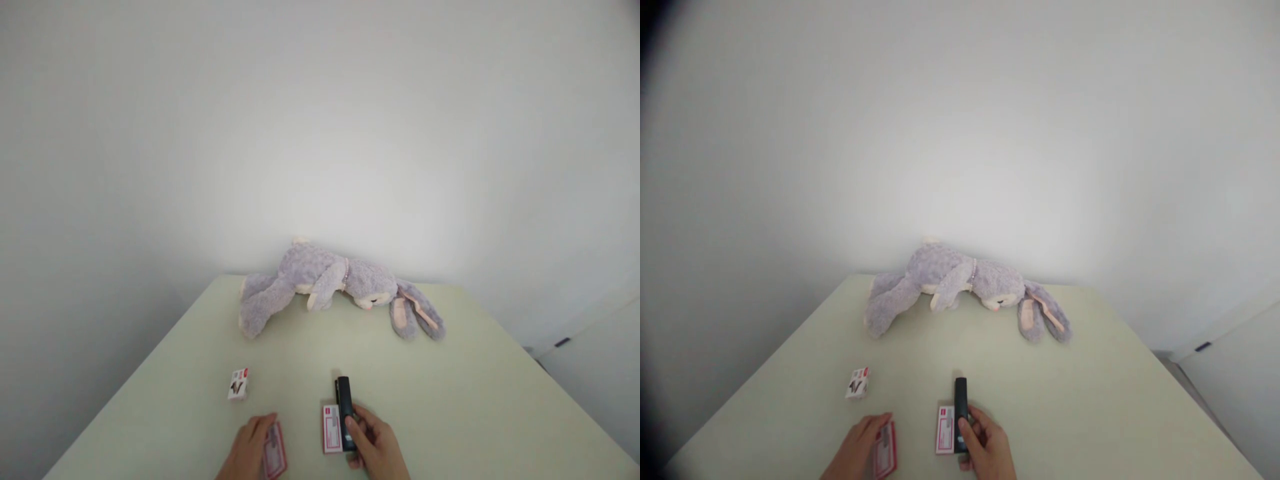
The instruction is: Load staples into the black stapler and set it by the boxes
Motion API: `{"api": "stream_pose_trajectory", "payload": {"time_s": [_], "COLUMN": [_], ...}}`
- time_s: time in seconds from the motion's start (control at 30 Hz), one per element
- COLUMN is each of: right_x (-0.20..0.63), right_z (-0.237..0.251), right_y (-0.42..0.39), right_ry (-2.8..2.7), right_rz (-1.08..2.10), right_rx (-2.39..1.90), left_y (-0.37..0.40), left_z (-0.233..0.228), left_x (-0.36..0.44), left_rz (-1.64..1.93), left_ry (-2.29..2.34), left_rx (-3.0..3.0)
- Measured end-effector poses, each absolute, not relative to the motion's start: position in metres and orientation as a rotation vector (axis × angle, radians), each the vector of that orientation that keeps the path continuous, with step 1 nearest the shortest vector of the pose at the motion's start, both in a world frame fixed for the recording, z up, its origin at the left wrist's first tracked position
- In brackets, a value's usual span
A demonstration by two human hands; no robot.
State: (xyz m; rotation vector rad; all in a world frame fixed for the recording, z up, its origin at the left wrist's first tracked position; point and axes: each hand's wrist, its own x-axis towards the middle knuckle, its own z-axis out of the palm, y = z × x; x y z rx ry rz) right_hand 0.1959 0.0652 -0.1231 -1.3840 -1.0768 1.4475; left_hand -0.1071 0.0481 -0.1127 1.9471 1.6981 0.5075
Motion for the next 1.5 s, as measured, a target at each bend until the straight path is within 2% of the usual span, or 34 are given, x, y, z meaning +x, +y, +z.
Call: {"api": "stream_pose_trajectory", "payload": {"time_s": [0.13,0.23,0.53,0.63,0.77,0.83,0.97,1.27,1.5], "right_x": [0.197,0.197,0.194,0.198,0.206,0.205,0.193,0.197,0.196], "right_z": [-0.123,-0.123,-0.124,-0.133,-0.151,-0.158,-0.162,-0.177,-0.192], "right_y": [0.064,0.065,0.060,0.048,0.035,0.034,0.039,0.047,0.050], "right_ry": [-1.114,-1.142,-1.129,-1.173,-1.497,-1.658,-1.862,-1.962,-1.995], "right_rz": [1.435,1.424,1.306,1.025,0.637,0.572,0.443,0.327,0.282], "right_rx": [-1.371,-1.370,-1.377,-1.421,-1.432,-1.462,-1.585,-1.562,-1.551], "left_y": [0.061,0.076,0.083,0.084,0.097,0.105,0.121,0.145,0.128], "left_z": [-0.076,-0.056,-0.061,-0.067,-0.079,-0.084,-0.093,-0.092,-0.081], "left_x": [-0.031,-0.008,-0.003,-0.029,-0.103,-0.135,-0.138,-0.031,0.009], "left_rz": [0.555,0.513,0.632,0.831,1.191,1.102,0.993,0.889,0.901], "left_ry": [1.356,1.218,1.092,1.324,2.060,2.236,2.028,1.665,1.504], "left_rx": [2.059,2.092,2.036,1.998,1.652,1.475,1.416,1.524,1.535]}}
